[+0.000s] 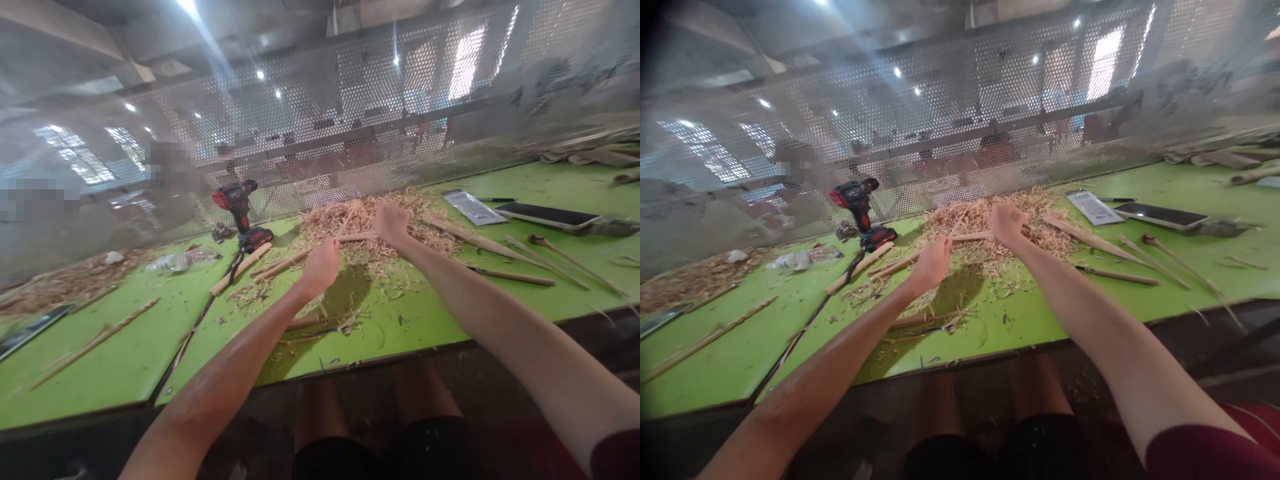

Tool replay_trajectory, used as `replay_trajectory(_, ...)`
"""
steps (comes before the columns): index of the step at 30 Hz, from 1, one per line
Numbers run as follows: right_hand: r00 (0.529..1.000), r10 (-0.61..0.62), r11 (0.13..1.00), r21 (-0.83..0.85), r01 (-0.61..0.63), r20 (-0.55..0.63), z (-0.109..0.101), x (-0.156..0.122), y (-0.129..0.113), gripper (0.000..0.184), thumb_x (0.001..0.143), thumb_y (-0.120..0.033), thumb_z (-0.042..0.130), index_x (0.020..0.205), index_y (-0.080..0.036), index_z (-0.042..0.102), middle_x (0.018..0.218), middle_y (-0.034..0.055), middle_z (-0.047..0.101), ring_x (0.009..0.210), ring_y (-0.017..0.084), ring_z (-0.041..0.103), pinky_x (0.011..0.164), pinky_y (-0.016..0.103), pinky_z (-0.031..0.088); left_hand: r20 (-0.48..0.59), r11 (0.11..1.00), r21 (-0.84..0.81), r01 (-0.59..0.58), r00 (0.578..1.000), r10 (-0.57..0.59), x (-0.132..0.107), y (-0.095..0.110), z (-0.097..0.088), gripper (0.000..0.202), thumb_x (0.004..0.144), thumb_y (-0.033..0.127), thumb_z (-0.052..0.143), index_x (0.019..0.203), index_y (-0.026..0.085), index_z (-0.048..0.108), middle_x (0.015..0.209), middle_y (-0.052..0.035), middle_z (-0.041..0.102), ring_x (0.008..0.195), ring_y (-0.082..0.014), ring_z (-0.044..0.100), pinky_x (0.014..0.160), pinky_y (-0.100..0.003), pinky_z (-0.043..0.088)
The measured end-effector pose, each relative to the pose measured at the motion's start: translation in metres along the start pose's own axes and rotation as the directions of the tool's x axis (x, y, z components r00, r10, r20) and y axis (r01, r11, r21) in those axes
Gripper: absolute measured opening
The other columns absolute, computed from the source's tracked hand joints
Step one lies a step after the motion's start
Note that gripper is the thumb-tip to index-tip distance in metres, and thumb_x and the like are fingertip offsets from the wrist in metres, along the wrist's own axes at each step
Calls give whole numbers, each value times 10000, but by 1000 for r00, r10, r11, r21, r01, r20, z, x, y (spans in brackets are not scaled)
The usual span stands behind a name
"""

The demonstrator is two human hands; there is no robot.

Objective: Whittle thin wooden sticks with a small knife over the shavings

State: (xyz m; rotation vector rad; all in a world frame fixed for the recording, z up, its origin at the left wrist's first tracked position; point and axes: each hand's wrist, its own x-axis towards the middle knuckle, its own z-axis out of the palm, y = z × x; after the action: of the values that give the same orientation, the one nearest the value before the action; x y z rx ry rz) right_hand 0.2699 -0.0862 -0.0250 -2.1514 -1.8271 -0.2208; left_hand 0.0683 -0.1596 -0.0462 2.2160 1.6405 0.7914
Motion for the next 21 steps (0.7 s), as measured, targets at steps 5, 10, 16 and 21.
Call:
replay_trajectory(5, 992, -106, 993, 44, 110, -71, -3, -12, -25, 434, 1120, -279, 427, 1264, -127, 807, 1172, 204, 805, 1081, 306, 749, 866, 320, 501, 10, 953, -304, 11, 1000, -8, 12, -6, 4, 172, 1041, 109, 460, 957, 215, 566, 712, 16, 531, 672, -178, 519, 660, -283, 357)
replay_trajectory(10, 990, -88, 991, 95, 99, -107, 3, -13, -25, 432, 1102, -303, 444, 1193, -166, 844, 1115, 169, 824, 1032, 297, 758, 775, 295, 445, 197, 717, -665, 209, 975, -102, 12, -2, 8, 195, 985, 52, 436, 992, 210, 550, 631, 68, 469, 493, -110, 389, 505, -227, 276)
replay_trajectory(16, 957, -225, 966, 88, 244, -184, 4, -22, -29, 372, 982, -238, 520, 1086, -172, 871, 1001, 129, 831, 906, 262, 741, 716, 284, 418, 193, 597, -775, 205, 978, -86, 13, -3, 10, 197, 1091, 203, 456, 942, 191, 584, 593, 64, 458, 461, -90, 358, 464, -205, 218)
replay_trajectory(21, 951, -297, 954, 26, 300, -85, -3, -35, -42, 365, 966, -215, 526, 1059, -143, 871, 1023, 155, 830, 921, 277, 755, 728, 303, 450, 178, 564, -806, 179, 982, -57, 13, -6, 15, 271, 1080, 345, 601, 859, 197, 552, 584, 59, 473, 467, -77, 370, 460, -185, 220)
